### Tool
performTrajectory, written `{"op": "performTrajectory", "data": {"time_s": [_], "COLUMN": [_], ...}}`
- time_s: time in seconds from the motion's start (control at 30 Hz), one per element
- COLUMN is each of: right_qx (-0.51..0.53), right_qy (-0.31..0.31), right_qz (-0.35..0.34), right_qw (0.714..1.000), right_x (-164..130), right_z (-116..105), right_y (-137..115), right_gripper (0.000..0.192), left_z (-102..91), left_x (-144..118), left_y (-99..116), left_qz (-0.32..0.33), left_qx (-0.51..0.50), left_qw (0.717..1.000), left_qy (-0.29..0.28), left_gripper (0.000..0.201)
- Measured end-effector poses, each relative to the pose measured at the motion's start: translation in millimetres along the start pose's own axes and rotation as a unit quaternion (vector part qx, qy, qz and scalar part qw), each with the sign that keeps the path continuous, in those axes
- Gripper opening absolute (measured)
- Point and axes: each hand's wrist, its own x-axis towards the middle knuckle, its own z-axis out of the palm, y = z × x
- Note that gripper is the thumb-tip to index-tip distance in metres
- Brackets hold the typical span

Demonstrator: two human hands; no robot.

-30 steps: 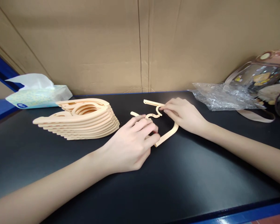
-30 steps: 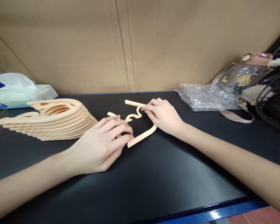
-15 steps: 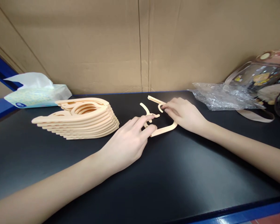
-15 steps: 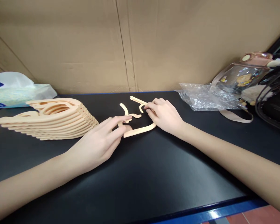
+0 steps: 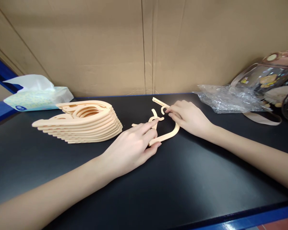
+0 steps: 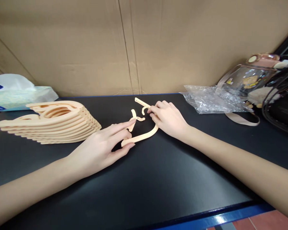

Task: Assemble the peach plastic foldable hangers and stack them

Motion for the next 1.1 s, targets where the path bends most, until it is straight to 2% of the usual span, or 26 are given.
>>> {"op": "performTrajectory", "data": {"time_s": [0.27,0.43,0.63,0.9,1.1], "right_qx": [0.017,0.015,0.009,0.019,0.021], "right_qy": [-0.006,0.000,0.004,-0.007,-0.007], "right_qz": [-0.035,-0.045,-0.043,-0.045,-0.053], "right_qw": [0.999,0.999,0.999,0.999,0.998], "right_x": [-0.2,-0.4,0.0,0.2,-0.3], "right_z": [-1.9,-3.1,-2.2,-2.8,-3.5], "right_y": [-2.6,-4.5,-3.4,-3.7,-4.0], "right_gripper": [0.026,0.025,0.025,0.025,0.025], "left_z": [-1.9,-2.3,-0.1,-2.0,-2.0], "left_x": [-0.6,-0.3,-1.9,0.7,0.9], "left_y": [0.7,1.1,-0.1,2.3,-0.9], "left_qz": [0.048,0.057,0.024,0.032,0.035], "left_qx": [-0.029,-0.036,-0.032,-0.055,-0.080], "left_qw": [0.998,0.998,0.999,0.998,0.996], "left_qy": [-0.010,-0.019,-0.019,-0.014,-0.024], "left_gripper": [0.017,0.010,0.032,0.016,0.012]}}
